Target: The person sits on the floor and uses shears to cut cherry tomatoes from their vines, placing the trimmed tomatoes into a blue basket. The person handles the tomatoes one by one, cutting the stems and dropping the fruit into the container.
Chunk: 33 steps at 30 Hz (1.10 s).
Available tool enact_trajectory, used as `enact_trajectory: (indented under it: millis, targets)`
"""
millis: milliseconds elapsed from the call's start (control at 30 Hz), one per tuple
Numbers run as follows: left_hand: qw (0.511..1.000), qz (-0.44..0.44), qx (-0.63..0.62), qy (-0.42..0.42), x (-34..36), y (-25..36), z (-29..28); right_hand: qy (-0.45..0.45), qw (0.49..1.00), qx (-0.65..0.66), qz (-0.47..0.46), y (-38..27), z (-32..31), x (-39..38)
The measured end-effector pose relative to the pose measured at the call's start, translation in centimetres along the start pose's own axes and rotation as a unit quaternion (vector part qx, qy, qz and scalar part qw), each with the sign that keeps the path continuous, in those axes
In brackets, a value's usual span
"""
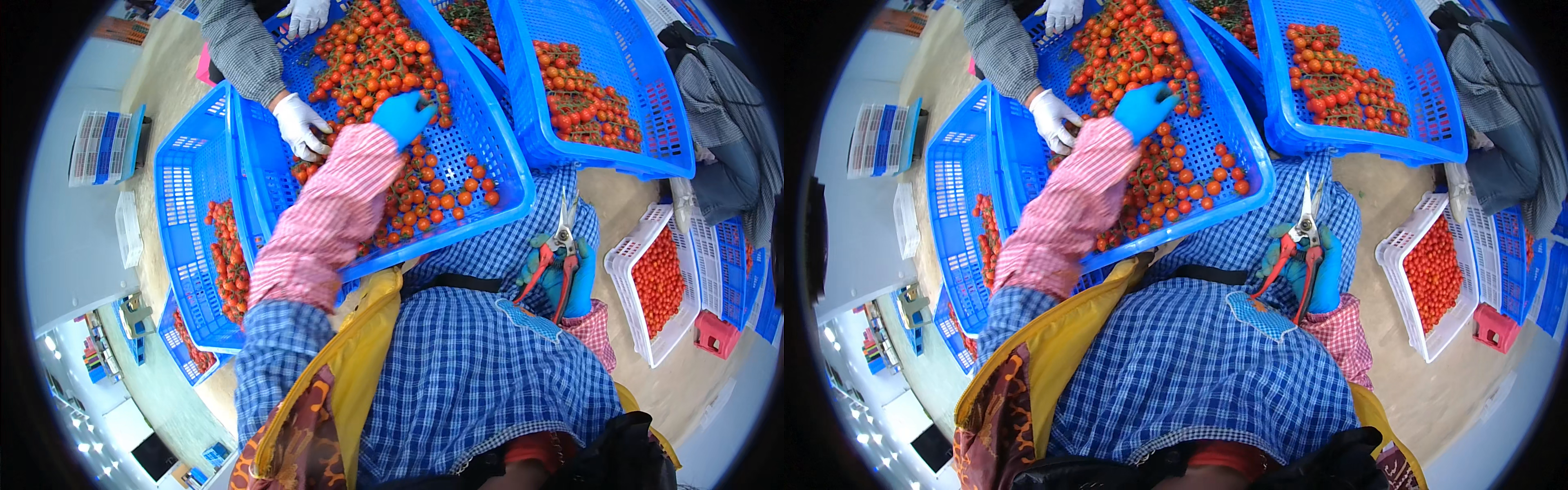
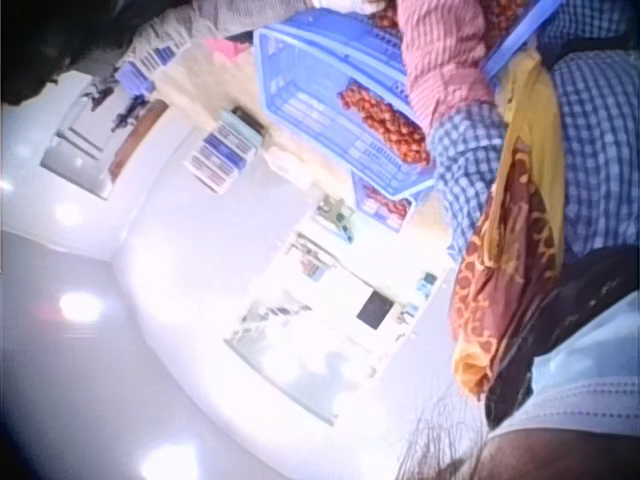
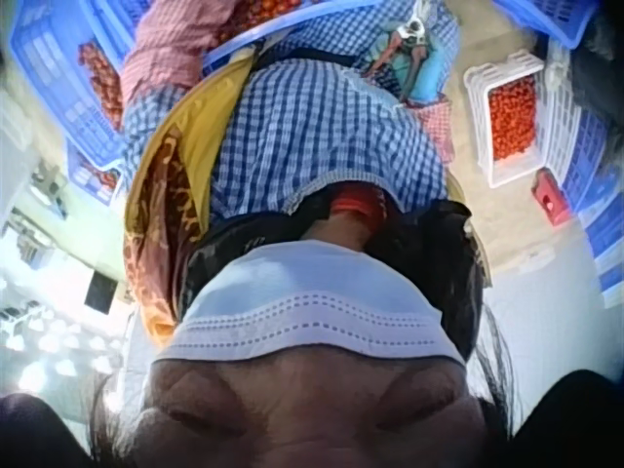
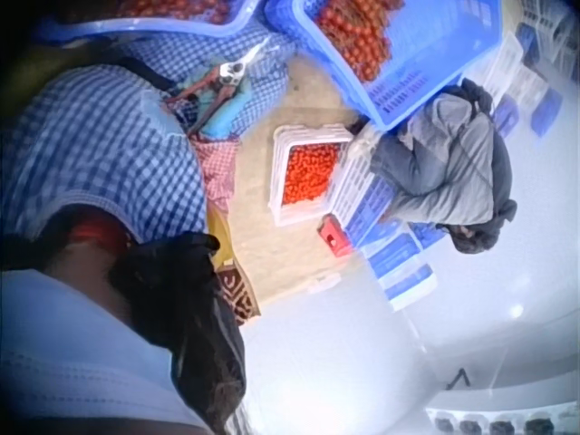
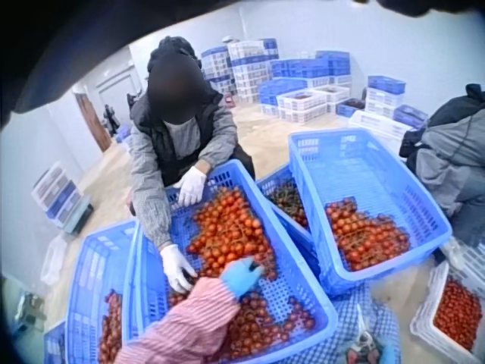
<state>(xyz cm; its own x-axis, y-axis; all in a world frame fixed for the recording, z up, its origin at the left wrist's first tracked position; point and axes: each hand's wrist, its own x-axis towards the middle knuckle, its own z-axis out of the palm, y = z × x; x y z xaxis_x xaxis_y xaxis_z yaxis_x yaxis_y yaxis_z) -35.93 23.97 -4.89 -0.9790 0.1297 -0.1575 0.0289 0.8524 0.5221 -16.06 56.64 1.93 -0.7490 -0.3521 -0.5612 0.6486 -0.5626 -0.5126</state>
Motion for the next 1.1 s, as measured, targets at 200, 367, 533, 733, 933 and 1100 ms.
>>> enact_trajectory:
  millis: [200,367,533,733,933,1100]
  targets:
    - [0.984,-0.162,-0.061,0.037,6.4,0.1,7.1,-0.042,0.997,-0.028,-0.054,-0.3,1.0,-1.6]
    - [0.777,-0.118,-0.615,-0.064,3.4,-2.1,5.6,-0.056,0.985,-0.159,-0.04,-1.4,3.2,-1.2]
    - [0.641,-0.12,-0.754,-0.074,-2.2,1.6,0.2,-0.106,0.972,-0.209,0.011,-2.1,6.8,0.8]
    - [0.516,0.037,-0.852,-0.083,-6.9,5.4,-2.5,-0.152,0.956,-0.242,0.074,-1.5,11.0,3.5]
    - [0.531,0.058,-0.845,-0.013,-9.9,6.4,-2.7,-0.087,0.953,-0.268,0.112,-0.4,12.7,4.8]
    - [0.467,0.063,-0.881,-0.052,-11.2,6.3,-2.8,-0.071,0.947,-0.293,0.107,-0.1,12.7,5.3]
